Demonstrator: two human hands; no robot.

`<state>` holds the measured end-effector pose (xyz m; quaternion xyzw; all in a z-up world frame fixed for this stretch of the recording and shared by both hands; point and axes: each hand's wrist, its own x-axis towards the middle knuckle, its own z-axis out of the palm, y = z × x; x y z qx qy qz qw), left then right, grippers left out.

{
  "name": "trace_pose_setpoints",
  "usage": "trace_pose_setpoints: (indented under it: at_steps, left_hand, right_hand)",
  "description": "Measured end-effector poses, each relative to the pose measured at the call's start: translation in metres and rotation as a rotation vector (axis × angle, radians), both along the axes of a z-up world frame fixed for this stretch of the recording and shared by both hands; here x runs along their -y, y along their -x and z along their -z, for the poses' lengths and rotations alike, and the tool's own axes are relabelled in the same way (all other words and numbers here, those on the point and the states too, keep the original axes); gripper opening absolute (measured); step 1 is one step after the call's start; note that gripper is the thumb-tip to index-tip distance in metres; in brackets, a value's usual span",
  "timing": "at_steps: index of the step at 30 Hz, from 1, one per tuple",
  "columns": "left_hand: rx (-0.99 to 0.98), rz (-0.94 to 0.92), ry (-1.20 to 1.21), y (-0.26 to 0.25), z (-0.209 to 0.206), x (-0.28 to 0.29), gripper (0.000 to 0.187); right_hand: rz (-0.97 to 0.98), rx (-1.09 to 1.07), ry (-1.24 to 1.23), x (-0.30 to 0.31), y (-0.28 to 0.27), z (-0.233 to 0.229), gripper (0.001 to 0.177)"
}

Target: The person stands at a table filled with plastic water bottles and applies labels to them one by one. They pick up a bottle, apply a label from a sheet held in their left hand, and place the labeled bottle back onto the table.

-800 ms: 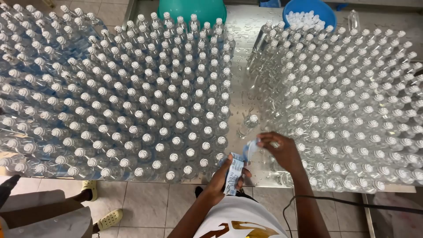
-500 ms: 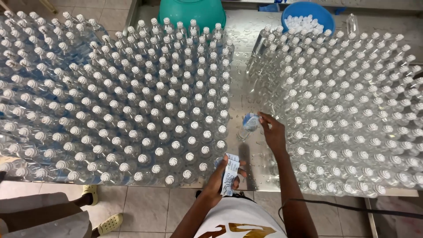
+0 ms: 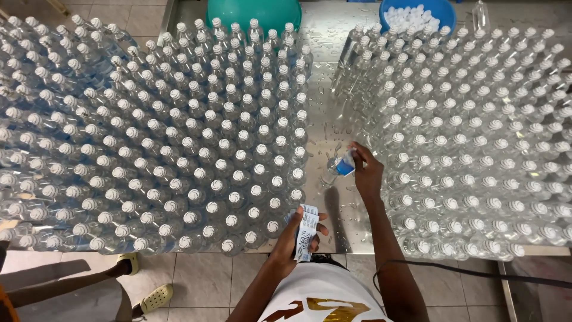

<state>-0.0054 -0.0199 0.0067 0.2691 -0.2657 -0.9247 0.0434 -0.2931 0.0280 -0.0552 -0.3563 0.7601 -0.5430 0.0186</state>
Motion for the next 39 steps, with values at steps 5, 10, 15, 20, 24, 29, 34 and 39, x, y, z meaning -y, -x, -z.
trace_pose_setpoints:
  at_steps: [5, 10, 15, 20, 24, 29, 34, 39]
  left_hand:
    - [0.007, -0.016, -0.030, 0.000, 0.007, 0.000, 0.082]
    - [0.022, -0.025, -0.024, 0.001, 0.003, 0.002, 0.082]
    - [0.044, -0.034, -0.044, -0.002, 0.005, 0.002, 0.081]
    - [0.044, -0.027, -0.050, 0.001, 0.007, 0.004, 0.080]
    - [0.046, -0.002, -0.041, 0.005, 0.005, 0.005, 0.080]
    - [0.041, 0.017, -0.040, 0.010, 0.008, 0.003, 0.078]
    - [0.027, 0.012, -0.019, 0.011, 0.005, 0.004, 0.081]
    - [0.031, -0.006, -0.037, 0.011, 0.007, 0.005, 0.080]
  right_hand:
    - [0.027, 0.005, -0.002, 0.006, 0.003, -0.002, 0.032]
    - [-0.089, 0.031, -0.120, 0.009, 0.011, 0.004, 0.034]
    - [-0.060, 0.143, -0.186, -0.007, 0.013, 0.001, 0.037]
    - [-0.139, 0.015, -0.218, -0.021, 0.003, -0.005, 0.038]
    - [-0.090, -0.074, -0.113, -0.021, -0.008, -0.006, 0.032]
    - [-0.137, -0.172, -0.124, -0.006, 0.007, 0.016, 0.039]
    - [-0.091, -0.133, -0.067, 0.001, 0.011, 0.021, 0.035]
    - [-0.252, -0.052, -0.174, 0.011, 0.024, 0.016, 0.051]
